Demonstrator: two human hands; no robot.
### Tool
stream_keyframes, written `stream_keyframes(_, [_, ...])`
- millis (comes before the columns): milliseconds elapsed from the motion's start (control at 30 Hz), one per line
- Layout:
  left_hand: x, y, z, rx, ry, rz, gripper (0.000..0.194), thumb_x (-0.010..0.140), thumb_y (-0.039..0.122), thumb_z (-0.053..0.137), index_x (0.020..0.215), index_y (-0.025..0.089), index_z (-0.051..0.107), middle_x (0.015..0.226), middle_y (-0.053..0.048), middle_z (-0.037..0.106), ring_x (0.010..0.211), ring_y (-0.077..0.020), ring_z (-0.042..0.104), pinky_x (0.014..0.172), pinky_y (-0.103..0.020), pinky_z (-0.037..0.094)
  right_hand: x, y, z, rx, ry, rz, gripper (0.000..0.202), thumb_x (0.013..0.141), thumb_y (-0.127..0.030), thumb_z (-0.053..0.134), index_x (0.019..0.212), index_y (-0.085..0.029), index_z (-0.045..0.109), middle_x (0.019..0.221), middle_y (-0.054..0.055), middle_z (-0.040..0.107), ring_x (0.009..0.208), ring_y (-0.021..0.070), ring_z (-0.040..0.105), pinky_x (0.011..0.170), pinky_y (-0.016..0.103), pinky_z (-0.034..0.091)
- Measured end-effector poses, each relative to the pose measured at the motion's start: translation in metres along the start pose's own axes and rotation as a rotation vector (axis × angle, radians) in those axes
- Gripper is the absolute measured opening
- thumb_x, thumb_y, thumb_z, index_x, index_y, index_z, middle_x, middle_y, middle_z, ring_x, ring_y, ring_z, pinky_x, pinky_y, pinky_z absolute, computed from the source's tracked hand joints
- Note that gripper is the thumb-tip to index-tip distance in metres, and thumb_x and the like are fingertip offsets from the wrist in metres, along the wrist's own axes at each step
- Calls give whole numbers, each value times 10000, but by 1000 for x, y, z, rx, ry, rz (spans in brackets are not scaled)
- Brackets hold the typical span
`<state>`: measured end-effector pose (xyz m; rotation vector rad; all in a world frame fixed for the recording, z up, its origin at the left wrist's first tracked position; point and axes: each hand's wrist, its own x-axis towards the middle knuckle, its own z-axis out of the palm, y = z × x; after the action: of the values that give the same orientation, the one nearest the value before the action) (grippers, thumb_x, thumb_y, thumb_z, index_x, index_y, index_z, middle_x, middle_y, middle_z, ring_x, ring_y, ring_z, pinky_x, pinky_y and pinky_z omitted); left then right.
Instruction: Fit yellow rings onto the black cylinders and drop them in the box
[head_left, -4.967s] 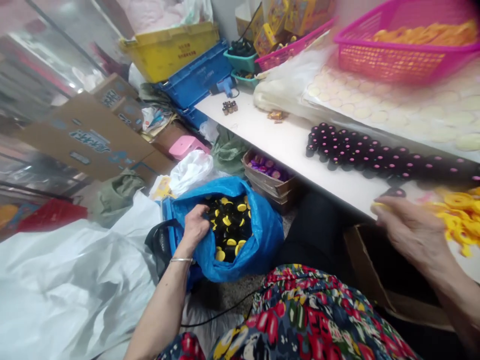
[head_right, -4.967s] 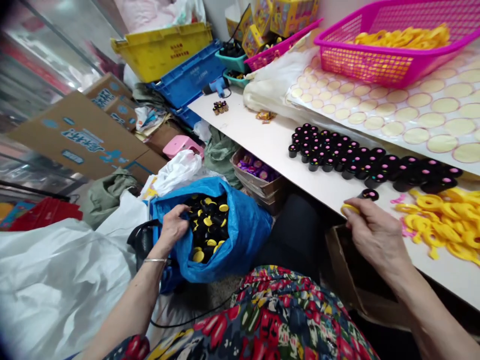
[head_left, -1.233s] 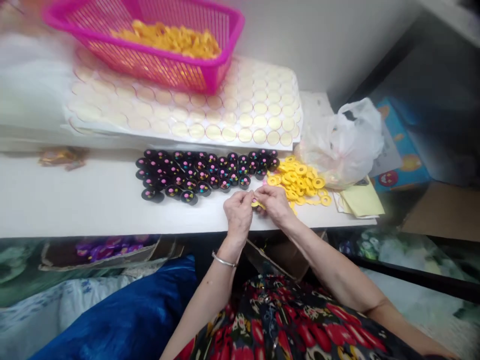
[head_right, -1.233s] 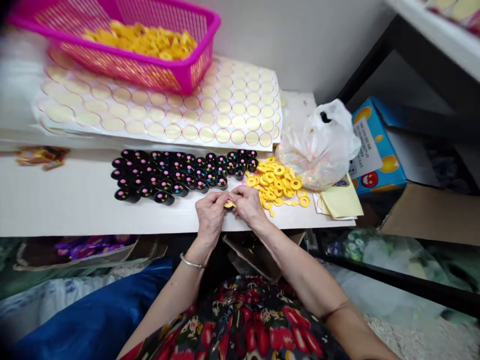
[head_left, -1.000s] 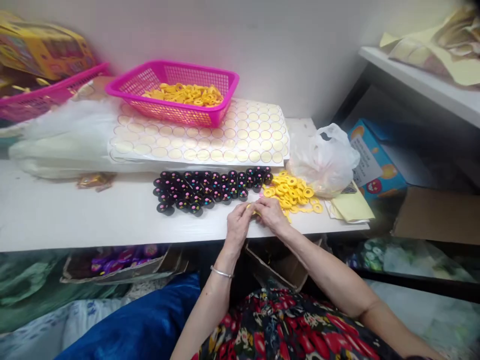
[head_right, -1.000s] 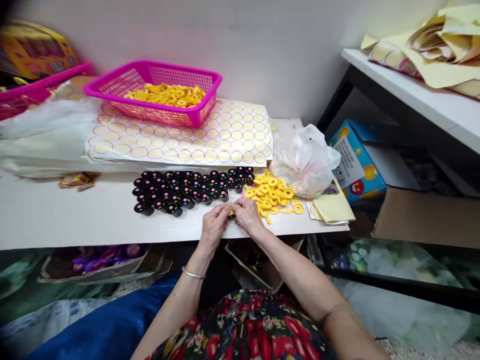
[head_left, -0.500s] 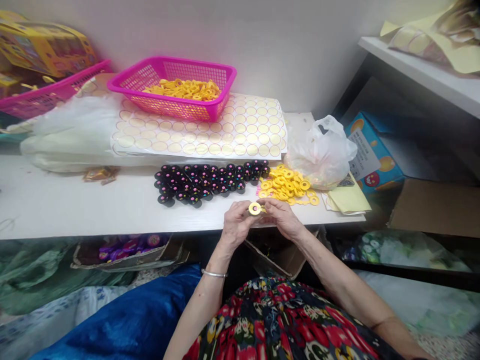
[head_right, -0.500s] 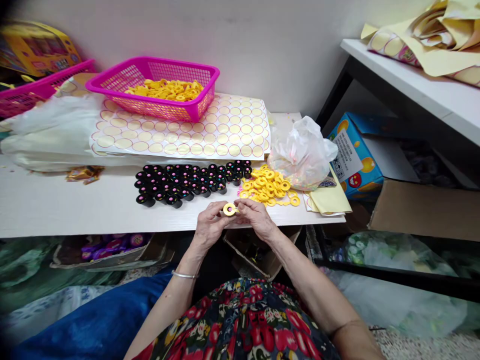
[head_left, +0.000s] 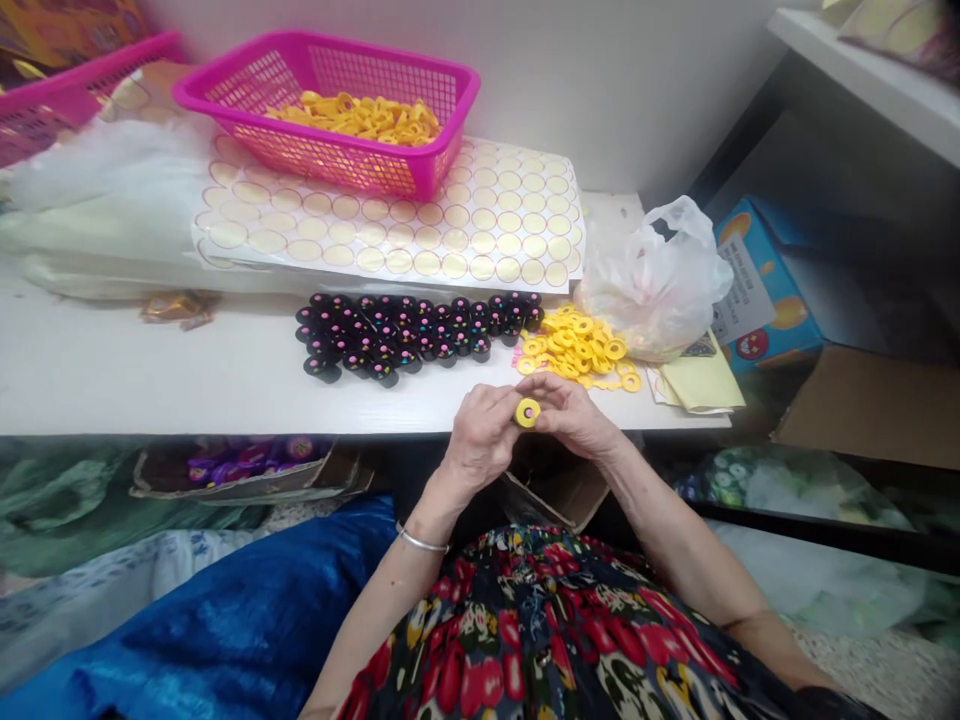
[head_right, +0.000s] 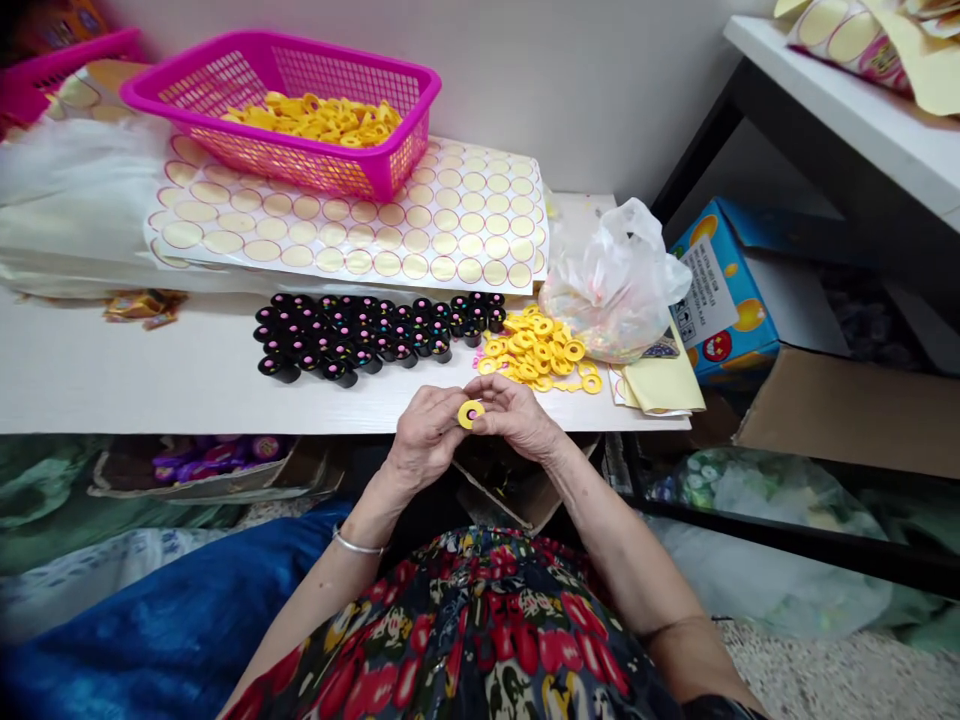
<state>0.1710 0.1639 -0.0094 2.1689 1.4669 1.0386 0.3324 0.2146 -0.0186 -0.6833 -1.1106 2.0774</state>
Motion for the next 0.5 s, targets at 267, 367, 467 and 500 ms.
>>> stream_keyframes(267, [-6,2,14,89,-7,95,198,847,183,426,946,153,595,958,-92,639,865,-197,521,758,-353,390,-3,1,0,-143,99,9,556,444,-155,832,929,-181,561,895,12,601,815,122,560,731,228,461])
stream_keyframes(367, [-10,-4,20,52,-7,117,193,845,186,431,931,154,602,955,-94,642,848,-195,530,761,-352,398,-5,7,4,-104,187,32,537,417,-172,834,875,-180,554,847,-3,585,777,116,552,718,226,455])
stream_keyframes(467, [-13,-11,23,-21,2,104,208,838,182,447,976,166,602,986,-91,644,852,-187,542,775,-346,410,-7,14,7,-112,232,47,538,461,-211,820,930,-182,558,883,19,591,828,142,558,755,255,459])
stream_keyframes(500, [-14,-13,23,-46,4,98,222,833,174,452,1000,170,598,999,-88,643,858,-185,544,781,-345,411,-8,15,7,-118,218,62,560,476,-218,815,971,-182,557,917,32,594,867,154,557,775,267,458])
